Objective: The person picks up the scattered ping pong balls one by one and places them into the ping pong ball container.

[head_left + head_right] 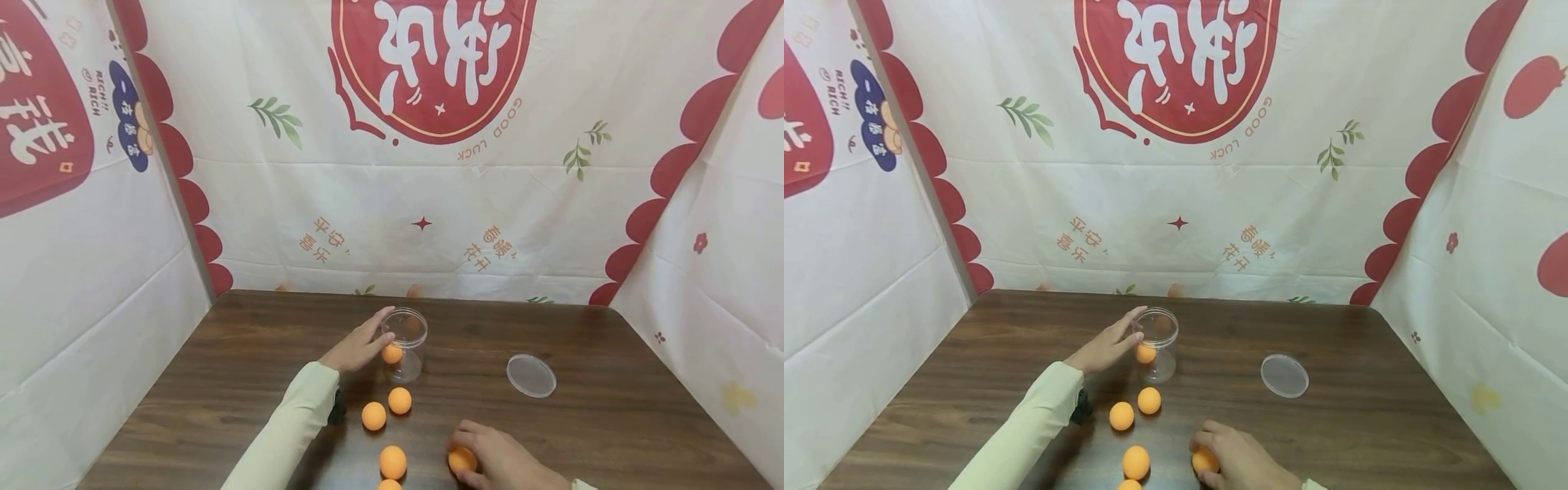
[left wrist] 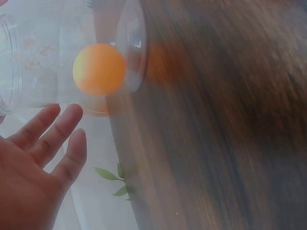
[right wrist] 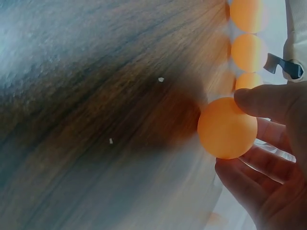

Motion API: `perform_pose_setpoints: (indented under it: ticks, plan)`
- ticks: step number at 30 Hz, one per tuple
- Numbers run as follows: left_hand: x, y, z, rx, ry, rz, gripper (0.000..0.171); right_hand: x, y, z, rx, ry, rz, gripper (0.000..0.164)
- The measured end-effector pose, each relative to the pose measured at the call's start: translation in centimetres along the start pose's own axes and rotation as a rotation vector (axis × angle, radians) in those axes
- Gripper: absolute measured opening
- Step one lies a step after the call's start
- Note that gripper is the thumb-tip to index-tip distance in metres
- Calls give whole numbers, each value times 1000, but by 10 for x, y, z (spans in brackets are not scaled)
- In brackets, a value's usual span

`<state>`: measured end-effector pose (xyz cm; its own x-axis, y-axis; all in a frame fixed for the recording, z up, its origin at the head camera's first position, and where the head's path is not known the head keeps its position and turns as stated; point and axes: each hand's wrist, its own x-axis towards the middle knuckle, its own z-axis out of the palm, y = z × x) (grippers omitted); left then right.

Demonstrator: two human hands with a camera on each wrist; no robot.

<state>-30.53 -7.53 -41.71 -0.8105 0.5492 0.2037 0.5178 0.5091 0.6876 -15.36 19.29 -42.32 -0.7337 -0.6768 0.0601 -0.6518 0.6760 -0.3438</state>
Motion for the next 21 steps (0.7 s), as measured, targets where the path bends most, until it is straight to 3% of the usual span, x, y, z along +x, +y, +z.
perform_pose_setpoints:
  ticks: [9, 16, 21]
  plan:
    - [-1, 1, -1, 1, 1, 15, 58, 4, -1, -8, 59, -49, 50, 19]
    - [-1, 2, -1, 1, 2, 18, 58, 5, -1, -12, -9, 82, -40, 21]
    - [-2, 4, -2, 1, -2, 13, 58, 10, 0, -17, -50, 86, -34, 21]
